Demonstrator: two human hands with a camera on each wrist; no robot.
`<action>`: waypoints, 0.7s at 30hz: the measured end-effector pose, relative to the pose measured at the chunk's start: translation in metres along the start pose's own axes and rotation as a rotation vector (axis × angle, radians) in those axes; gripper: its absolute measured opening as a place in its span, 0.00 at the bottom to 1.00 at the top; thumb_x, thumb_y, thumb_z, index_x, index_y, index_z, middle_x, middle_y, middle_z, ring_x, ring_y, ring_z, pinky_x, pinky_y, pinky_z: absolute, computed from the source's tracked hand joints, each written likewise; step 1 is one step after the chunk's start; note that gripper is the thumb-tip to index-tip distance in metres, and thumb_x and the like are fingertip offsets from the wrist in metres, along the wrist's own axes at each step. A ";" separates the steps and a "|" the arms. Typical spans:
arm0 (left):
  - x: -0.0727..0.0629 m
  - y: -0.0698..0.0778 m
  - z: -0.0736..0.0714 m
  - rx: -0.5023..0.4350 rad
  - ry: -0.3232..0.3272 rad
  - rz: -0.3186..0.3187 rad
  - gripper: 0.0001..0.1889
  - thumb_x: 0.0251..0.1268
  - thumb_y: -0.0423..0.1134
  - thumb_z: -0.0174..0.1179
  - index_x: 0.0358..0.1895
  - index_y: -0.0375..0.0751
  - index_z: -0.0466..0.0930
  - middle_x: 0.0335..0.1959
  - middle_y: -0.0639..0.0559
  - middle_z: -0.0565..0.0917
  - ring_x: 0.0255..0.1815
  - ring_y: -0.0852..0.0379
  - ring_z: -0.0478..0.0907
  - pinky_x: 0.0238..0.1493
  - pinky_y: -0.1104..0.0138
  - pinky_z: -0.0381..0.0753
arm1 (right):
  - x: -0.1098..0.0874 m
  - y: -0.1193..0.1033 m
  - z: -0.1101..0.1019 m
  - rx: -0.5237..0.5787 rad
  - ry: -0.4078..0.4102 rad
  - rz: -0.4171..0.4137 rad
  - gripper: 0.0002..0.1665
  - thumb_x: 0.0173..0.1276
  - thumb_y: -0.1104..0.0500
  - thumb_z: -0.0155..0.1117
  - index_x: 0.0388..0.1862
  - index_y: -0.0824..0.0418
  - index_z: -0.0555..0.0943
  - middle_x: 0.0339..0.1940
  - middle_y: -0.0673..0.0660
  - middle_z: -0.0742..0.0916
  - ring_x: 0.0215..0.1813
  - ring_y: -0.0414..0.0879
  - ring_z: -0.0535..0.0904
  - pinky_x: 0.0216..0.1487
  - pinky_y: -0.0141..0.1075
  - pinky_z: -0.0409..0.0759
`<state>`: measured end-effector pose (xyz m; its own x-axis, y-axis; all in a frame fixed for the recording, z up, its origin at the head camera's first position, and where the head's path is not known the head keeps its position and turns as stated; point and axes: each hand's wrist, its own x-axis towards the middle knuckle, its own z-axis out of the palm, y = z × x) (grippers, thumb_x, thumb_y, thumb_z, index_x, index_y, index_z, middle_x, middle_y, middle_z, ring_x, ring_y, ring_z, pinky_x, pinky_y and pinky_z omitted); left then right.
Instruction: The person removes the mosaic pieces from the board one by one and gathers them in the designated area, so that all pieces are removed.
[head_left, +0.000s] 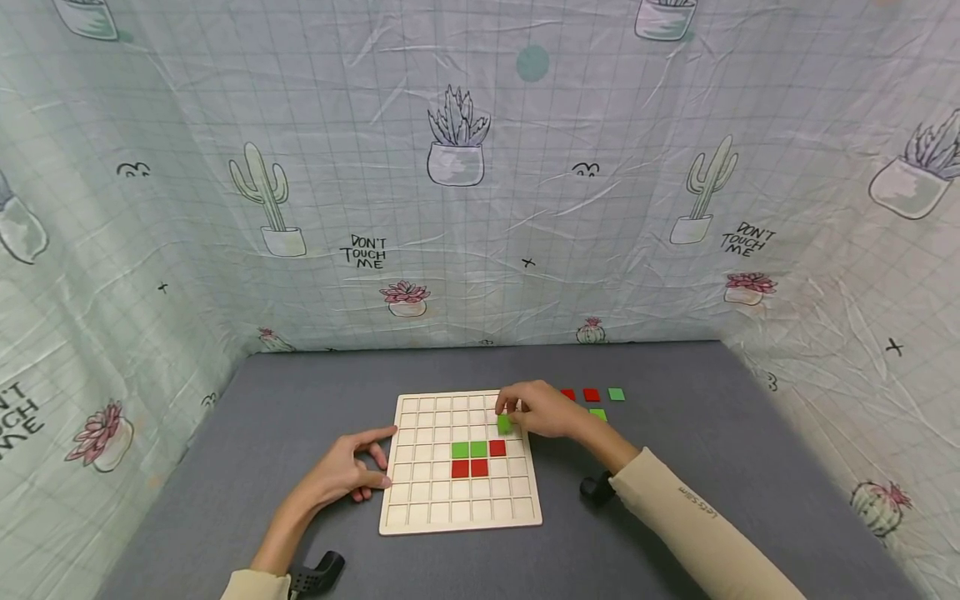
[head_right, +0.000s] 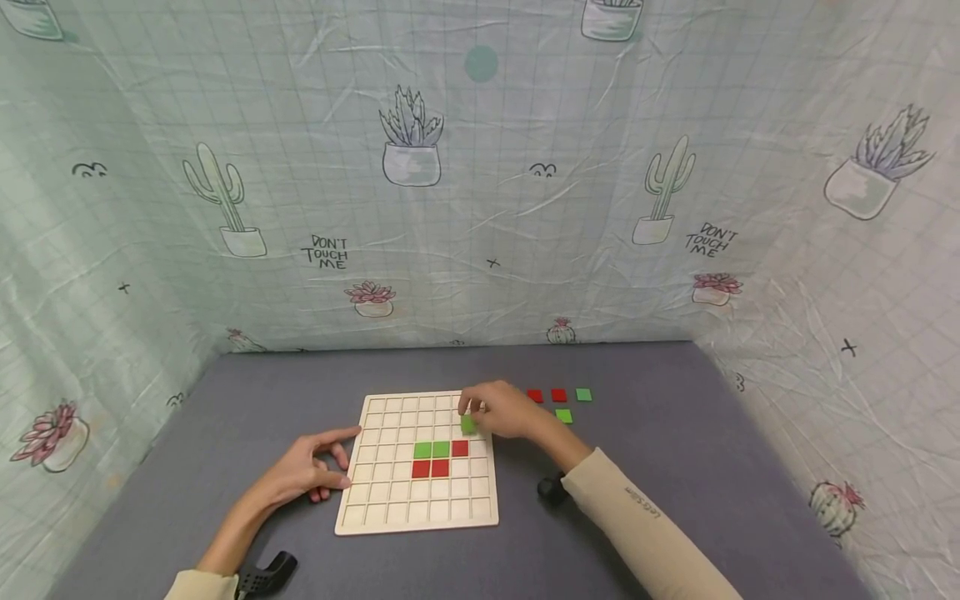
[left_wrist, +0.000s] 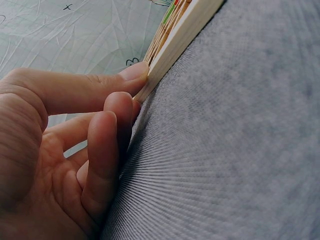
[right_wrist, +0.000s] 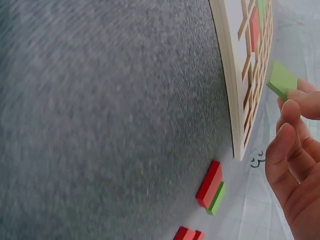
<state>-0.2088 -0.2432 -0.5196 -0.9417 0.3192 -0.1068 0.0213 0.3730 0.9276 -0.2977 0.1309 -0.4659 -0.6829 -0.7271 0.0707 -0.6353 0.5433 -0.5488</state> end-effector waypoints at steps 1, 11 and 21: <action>0.000 0.000 0.000 -0.001 0.003 -0.004 0.47 0.51 0.29 0.76 0.78 0.34 0.65 0.37 0.41 0.80 0.15 0.59 0.76 0.16 0.65 0.79 | -0.001 0.001 -0.001 -0.001 0.002 0.004 0.10 0.74 0.66 0.61 0.47 0.57 0.86 0.42 0.54 0.88 0.34 0.40 0.79 0.36 0.33 0.79; 0.000 0.000 0.001 0.002 0.004 -0.001 0.47 0.52 0.29 0.76 0.78 0.34 0.65 0.37 0.41 0.80 0.15 0.60 0.75 0.16 0.65 0.79 | -0.012 0.003 -0.014 -0.012 0.008 0.051 0.09 0.74 0.66 0.63 0.49 0.59 0.86 0.39 0.54 0.87 0.28 0.40 0.76 0.32 0.33 0.77; 0.000 -0.003 0.003 0.013 0.005 -0.001 0.46 0.52 0.29 0.75 0.78 0.36 0.66 0.37 0.43 0.79 0.15 0.60 0.75 0.16 0.65 0.80 | -0.026 0.015 -0.026 -0.046 0.048 0.069 0.09 0.74 0.65 0.64 0.48 0.58 0.86 0.43 0.51 0.88 0.32 0.39 0.77 0.36 0.34 0.78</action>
<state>-0.2081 -0.2419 -0.5229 -0.9432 0.3148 -0.1059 0.0249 0.3850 0.9226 -0.2983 0.1689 -0.4542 -0.7415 -0.6668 0.0740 -0.6009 0.6110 -0.5153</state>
